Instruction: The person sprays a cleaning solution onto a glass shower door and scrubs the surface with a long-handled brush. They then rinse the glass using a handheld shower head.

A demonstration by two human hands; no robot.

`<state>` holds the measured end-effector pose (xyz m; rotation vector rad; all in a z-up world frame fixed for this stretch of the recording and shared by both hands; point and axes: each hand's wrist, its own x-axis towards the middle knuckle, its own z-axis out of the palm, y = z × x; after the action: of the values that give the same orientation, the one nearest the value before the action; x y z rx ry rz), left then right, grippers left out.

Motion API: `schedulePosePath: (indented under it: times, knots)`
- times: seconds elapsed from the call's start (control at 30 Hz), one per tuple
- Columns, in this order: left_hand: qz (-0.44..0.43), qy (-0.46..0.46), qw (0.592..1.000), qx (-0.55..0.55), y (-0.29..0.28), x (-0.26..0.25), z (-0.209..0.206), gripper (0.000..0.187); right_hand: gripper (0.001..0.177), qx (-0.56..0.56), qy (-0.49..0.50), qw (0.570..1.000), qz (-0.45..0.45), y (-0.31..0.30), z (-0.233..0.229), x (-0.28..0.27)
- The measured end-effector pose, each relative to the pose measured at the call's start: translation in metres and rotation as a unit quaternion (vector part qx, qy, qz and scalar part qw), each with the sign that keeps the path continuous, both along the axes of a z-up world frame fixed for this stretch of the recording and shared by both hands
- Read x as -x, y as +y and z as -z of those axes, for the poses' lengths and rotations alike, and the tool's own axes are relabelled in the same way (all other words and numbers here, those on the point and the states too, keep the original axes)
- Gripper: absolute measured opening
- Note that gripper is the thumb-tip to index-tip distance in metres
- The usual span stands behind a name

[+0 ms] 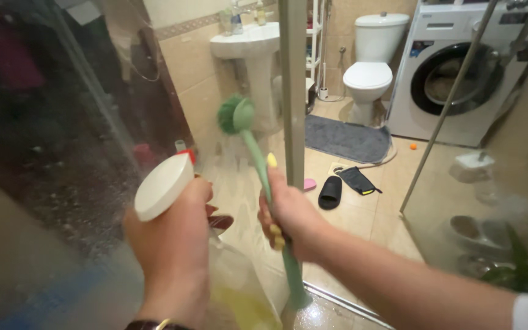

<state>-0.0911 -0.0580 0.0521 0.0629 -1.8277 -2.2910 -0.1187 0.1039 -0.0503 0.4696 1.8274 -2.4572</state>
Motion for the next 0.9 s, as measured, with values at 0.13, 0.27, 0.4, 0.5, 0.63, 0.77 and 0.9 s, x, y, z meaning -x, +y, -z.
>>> schedulePosePath:
  times: [0.13, 0.27, 0.4, 0.5, 0.63, 0.77, 0.9]
  knots:
    - [-0.010, -0.018, 1.000, 0.015, -0.001, -0.002, -0.009, 0.028, 0.072, -0.146, -0.049, 0.988, -0.006, -0.026, 0.066, -0.038]
    - [-0.012, 0.004, 1.000, 0.000, -0.004, -0.003, -0.013, 0.030, 0.072, -0.096, -0.084, 0.991, 0.032, -0.012, 0.053, -0.032]
    - [-0.037, -0.017, 0.999, -0.013, -0.005, -0.005, -0.015, 0.031, 0.068, -0.040, -0.021, 0.997, 0.059, -0.010, 0.002, 0.001]
    - [-0.046, -0.003, 0.999, -0.016, -0.005, -0.010, -0.017, 0.030, 0.067, -0.055, 0.001, 0.998, 0.011, -0.035, 0.035, -0.017]
    - [-0.062, 0.019, 0.998, -0.008, -0.007, -0.015, -0.021, 0.028, 0.067, -0.111, -0.120, 0.986, 0.020, -0.027, 0.048, -0.025]
    - [-0.078, 0.012, 0.997, -0.005, -0.002, -0.019, -0.022, 0.027, 0.065, -0.063, -0.006, 0.996, 0.067, -0.003, -0.019, 0.023]
    - [-0.083, 0.018, 0.996, 0.017, 0.004, -0.018, -0.019, 0.024, 0.074, -0.066, 0.018, 0.997, 0.020, -0.001, -0.022, 0.019]
